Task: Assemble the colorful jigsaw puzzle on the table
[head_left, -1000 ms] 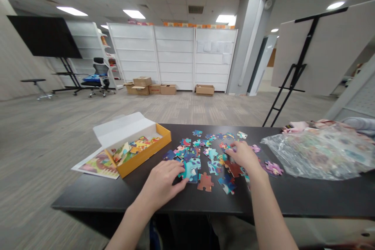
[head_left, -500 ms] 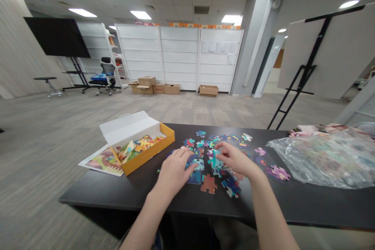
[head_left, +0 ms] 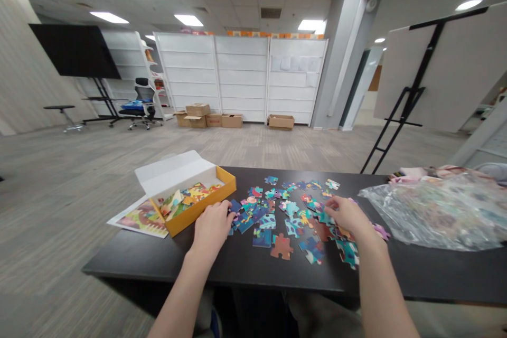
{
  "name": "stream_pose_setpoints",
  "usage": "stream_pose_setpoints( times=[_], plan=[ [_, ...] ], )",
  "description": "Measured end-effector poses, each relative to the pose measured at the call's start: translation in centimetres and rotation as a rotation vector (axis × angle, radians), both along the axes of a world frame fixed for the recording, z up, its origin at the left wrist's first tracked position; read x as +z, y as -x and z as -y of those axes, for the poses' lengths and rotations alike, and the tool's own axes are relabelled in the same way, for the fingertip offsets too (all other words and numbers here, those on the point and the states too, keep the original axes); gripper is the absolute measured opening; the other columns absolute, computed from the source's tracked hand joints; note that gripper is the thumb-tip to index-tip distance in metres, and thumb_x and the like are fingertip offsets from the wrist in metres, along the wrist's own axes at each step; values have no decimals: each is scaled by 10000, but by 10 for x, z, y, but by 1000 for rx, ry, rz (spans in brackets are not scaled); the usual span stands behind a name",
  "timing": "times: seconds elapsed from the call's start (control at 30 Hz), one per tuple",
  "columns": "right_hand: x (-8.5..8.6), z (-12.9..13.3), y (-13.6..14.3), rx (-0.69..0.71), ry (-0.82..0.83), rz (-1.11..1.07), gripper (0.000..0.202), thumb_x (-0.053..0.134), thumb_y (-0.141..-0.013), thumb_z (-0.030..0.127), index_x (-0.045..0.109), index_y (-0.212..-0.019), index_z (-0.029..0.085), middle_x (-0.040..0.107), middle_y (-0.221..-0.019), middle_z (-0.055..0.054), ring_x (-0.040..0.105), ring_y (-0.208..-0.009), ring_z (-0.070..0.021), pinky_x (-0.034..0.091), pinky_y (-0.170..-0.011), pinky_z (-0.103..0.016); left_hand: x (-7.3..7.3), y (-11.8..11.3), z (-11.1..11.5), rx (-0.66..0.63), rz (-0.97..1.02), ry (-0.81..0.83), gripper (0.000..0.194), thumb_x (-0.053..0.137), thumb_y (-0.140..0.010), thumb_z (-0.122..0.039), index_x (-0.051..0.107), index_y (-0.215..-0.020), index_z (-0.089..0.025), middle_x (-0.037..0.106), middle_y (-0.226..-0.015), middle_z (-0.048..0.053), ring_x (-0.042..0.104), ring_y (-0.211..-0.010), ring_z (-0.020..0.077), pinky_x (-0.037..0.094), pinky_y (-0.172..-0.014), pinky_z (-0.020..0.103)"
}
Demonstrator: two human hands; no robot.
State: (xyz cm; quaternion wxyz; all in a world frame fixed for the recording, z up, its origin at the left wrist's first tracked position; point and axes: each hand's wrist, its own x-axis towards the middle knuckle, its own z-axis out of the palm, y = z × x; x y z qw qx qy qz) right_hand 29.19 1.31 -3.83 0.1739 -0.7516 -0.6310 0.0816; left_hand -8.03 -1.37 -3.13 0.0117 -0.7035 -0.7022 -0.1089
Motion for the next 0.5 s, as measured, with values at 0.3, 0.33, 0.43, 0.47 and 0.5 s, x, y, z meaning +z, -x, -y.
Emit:
stream_pose_setpoints(
  times=[0.3,0.33,0.43,0.47,0.5],
  plan=[
    [22,10,118,402,-107,-35,166,550,-938,273,698,-977,210,698,-1050,-73,644,-964,-208,442,-837,-303,-3,-5,-5,27,-30,-55,250,506,-967,-321,682,-1095,-198,731,-1017,113,669,-1010,301,534,-772,378],
    [22,12,135,434,-98,-31,164,551,-945,282,697,-974,212,695,-1047,-72,640,-985,-212,444,-842,-302,-3,-5,-5,28,-29,-63,251,506,-967,-324,685,-1092,-201,730,-1010,112,668,-1007,298,534,-770,376],
    [23,18,172,439,-69,31,192,599,-929,334,685,-1021,189,689,-1075,-113,624,-1041,-258,462,-845,-338,-6,-3,-5,12,-24,-79,243,516,-963,-342,695,-1059,-208,727,-1018,104,664,-1006,286,532,-777,365],
    [23,19,180,429,-60,52,229,630,-908,360,681,-1036,178,689,-1079,-127,619,-1054,-277,468,-847,-355,-7,-2,-6,5,-20,-80,240,523,-961,-351,697,-1046,-209,726,-1027,101,661,-1011,282,531,-780,360],
    [23,20,186,417,-49,68,267,660,-885,379,676,-1046,167,688,-1082,-140,616,-1064,-295,472,-848,-370,-7,-2,-6,0,-16,-80,239,530,-957,-360,699,-1036,-209,725,-1033,100,659,-1016,279,530,-784,355]
  ],
)
